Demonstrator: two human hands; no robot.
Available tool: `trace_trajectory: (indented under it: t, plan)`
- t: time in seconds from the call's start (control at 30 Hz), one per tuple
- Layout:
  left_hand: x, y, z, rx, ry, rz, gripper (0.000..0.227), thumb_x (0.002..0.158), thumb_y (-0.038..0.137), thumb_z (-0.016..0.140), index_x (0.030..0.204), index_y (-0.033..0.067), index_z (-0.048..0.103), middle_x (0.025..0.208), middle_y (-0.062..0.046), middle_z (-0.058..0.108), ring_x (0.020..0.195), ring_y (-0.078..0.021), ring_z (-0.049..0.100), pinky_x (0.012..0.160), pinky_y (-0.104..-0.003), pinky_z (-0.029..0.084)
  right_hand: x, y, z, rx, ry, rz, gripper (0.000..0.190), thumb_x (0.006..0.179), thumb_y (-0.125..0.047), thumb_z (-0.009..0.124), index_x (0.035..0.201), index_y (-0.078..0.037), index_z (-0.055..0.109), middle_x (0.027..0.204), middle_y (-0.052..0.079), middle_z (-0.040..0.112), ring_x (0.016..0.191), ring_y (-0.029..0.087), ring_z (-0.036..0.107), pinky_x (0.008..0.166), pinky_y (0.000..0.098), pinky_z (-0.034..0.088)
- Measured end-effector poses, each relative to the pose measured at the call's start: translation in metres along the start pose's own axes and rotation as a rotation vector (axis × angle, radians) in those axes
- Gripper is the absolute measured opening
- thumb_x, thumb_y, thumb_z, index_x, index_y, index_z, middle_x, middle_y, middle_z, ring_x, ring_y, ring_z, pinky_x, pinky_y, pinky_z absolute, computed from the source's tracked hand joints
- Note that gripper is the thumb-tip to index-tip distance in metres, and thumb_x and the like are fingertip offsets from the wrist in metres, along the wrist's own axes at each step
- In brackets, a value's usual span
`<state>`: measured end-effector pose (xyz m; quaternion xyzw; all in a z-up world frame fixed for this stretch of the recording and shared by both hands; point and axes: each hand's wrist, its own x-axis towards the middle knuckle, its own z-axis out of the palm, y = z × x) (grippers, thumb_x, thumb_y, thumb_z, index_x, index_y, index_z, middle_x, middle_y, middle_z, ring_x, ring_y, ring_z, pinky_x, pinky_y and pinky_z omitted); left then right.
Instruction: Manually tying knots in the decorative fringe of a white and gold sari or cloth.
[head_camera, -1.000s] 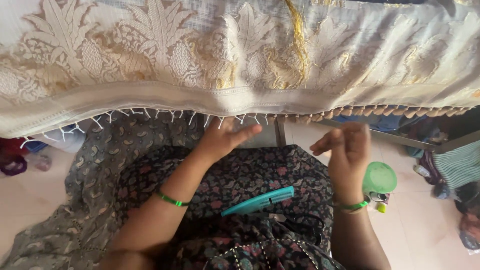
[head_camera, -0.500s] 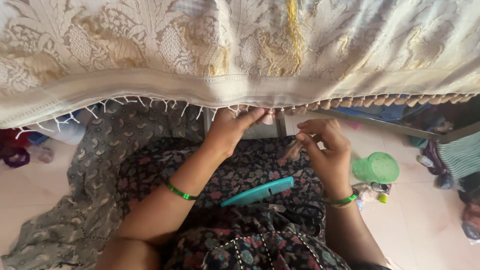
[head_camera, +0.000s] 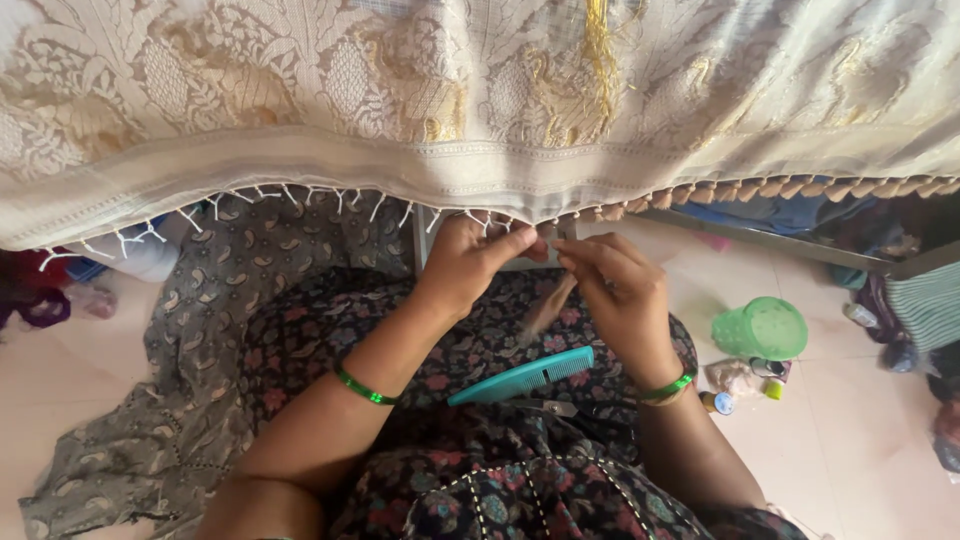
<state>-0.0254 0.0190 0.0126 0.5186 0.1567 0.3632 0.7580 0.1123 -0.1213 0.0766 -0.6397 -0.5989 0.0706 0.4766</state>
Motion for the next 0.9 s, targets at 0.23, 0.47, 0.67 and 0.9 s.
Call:
trace_trajectory:
  t: [0.23, 0.47, 0.67, 0.9]
  plan:
    - [-0.009, 0.003, 0.005, -0.019, -0.105, -0.020, 0.012, 0.099, 0.005, 0.067, 0.107, -0.0030, 0.067, 0.094, -0.011, 0.075, 0.087, -0.0196, 0.074, 0.083, -0.035, 0.064, 0.006, 0.004, 0.005, -0.106, 0.063, -0.132, 0.026, 0.089, 0.008, 0.070, 0.111, -0.004, 0.075, 0.102, 0.011, 0.071, 0.096, 0.025, 0.069, 0.083, 0.0344, 0.055]
    - [-0.015, 0.004, 0.001, -0.106, -0.092, -0.057, 0.014, 0.098, 0.003, 0.067, 0.111, -0.0029, 0.068, 0.099, -0.012, 0.074, 0.089, -0.0194, 0.073, 0.085, -0.036, 0.063, 0.008, 0.013, 0.009, -0.166, 0.067, -0.159, 0.030, 0.085, 0.010, 0.067, 0.110, -0.005, 0.075, 0.102, 0.010, 0.071, 0.097, 0.028, 0.066, 0.084, 0.0372, 0.055]
    - [-0.017, 0.010, 0.003, -0.112, -0.096, -0.081, 0.012, 0.099, 0.003, 0.066, 0.109, -0.0035, 0.067, 0.097, -0.013, 0.074, 0.092, -0.0200, 0.075, 0.080, -0.034, 0.061, 0.012, 0.011, 0.008, -0.135, 0.045, -0.186, 0.025, 0.087, 0.008, 0.069, 0.107, -0.006, 0.075, 0.101, 0.009, 0.069, 0.098, 0.027, 0.066, 0.082, 0.0367, 0.054]
    - [-0.017, 0.007, 0.002, -0.104, -0.110, -0.080, 0.013, 0.098, 0.005, 0.067, 0.108, -0.0031, 0.068, 0.095, -0.011, 0.073, 0.086, -0.0190, 0.073, 0.082, -0.036, 0.062, 0.014, 0.013, 0.006, -0.149, 0.069, -0.245, 0.027, 0.084, 0.010, 0.068, 0.105, -0.006, 0.074, 0.104, 0.009, 0.069, 0.102, 0.029, 0.065, 0.088, 0.0395, 0.053]
